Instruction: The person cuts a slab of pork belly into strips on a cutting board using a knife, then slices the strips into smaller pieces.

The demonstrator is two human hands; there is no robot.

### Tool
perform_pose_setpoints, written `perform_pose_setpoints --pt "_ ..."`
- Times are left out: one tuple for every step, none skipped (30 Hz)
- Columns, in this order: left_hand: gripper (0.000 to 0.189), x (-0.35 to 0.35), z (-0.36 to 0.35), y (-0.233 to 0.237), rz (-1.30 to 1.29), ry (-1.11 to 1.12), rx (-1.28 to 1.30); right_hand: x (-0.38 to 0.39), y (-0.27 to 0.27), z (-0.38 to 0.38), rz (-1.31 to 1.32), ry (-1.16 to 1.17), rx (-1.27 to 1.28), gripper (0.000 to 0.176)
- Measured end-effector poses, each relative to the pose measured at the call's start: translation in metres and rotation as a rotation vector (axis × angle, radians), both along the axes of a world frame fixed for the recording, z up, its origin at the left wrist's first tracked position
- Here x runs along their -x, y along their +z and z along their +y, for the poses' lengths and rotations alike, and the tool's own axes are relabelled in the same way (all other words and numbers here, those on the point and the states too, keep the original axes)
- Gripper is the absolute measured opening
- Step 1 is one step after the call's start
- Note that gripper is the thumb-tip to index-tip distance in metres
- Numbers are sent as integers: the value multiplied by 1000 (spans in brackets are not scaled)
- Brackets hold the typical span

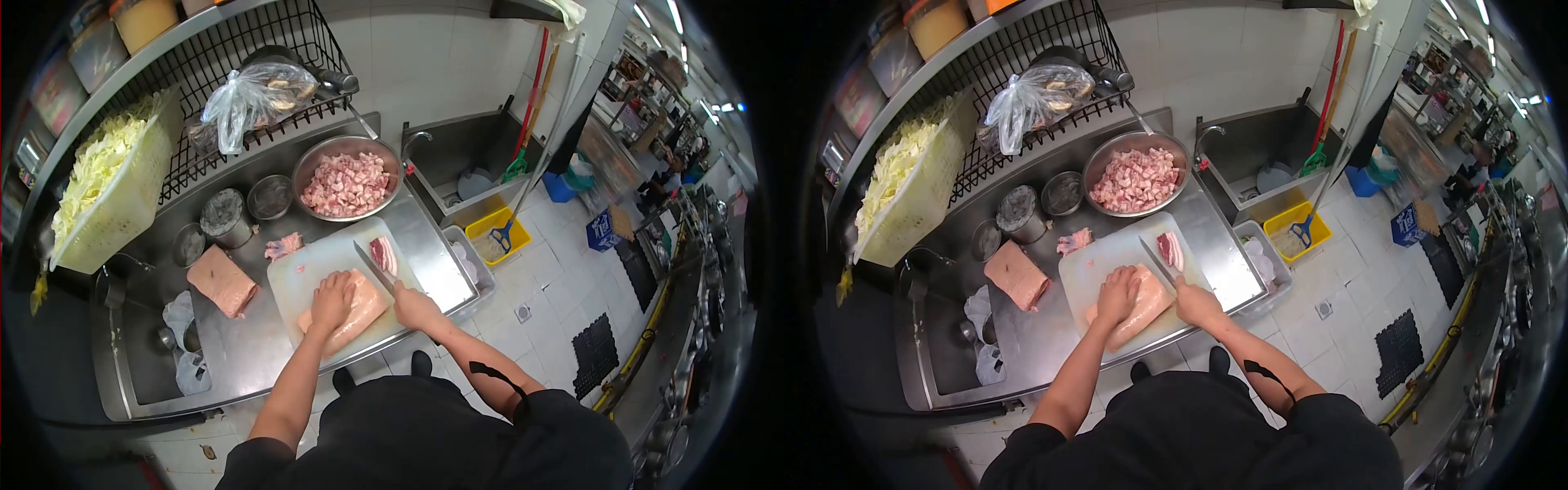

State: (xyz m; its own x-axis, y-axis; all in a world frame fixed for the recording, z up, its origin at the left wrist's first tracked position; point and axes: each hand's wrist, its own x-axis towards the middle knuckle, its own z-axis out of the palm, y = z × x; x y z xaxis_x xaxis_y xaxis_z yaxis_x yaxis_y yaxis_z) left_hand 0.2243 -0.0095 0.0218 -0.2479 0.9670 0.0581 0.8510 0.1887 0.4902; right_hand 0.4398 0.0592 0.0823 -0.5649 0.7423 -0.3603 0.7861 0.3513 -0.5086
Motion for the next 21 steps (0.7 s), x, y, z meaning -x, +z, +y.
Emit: perform_pose_setpoints --pt "38 -3 -1 3 14 0 -1 3 12 -1 16 35 -14 31" --pt "37 -5 -1 6 27 -1 -4 5 17 -2 32 70 -29 31" --pt "37 -6 0 4 22 -8 -4 6 18 -4 27 64 -29 31" --pt "35 -7 0 2 27 -14 -16 9 18 -6 20 112 -41 29" --pt "34 -7 2 1 34 -20 -30 13 19 -6 14 160 -55 28" --pt "34 -5 1 -2 34 -29 -39 17 14 -9 13 151 -64 28" --pt "35 -2 -1 -8 53 -16 -42 19 5 -13 14 177 -59 31" --pt "37 -3 2 -12 70 -21 -54 18 -3 -16 13 184 -62 34" --pt "36 -5 3 -7 42 -16 -14 17 -8 -21 57 187 -86 36" --pt "35 -6 3 1 17 -31 27 15 -12 -25 99 173 -114 38" --pt "35 -6 5 -5 29 -33 6 18 -8 -28 52 137 -97 39" --pt "35 -7 6 -11 40 -28 -11 20 4 -29 10 105 -72 40" --pt "34 -10 7 -15 64 -17 -34 18 22 -29 -5 92 -38 39" --pt "34 -11 6 -16 90 9 -52 17 33 -29 -14 95 3 37" --pt "34 -12 7 -14 93 -22 -60 14 33 -27 -11 63 -3 37" --pt "34 -14 6 -11 91 -13 -42 14 31 -27 1 90 -13 37" --pt "34 -14 4 -9 91 7 -20 15 29 -26 14 127 -19 37" --pt "34 -13 3 -10 94 2 -25 15 35 -26 17 122 -24 37" --pt "34 -14 3 -10 89 -3 -24 12 43 -28 -22 127 11 37" --pt "34 -14 3 -10 86 -6 -21 13 49 -28 -61 133 48 37" --pt "34 -15 3 -7 90 -6 -26 16 46 -25 -57 132 43 37"
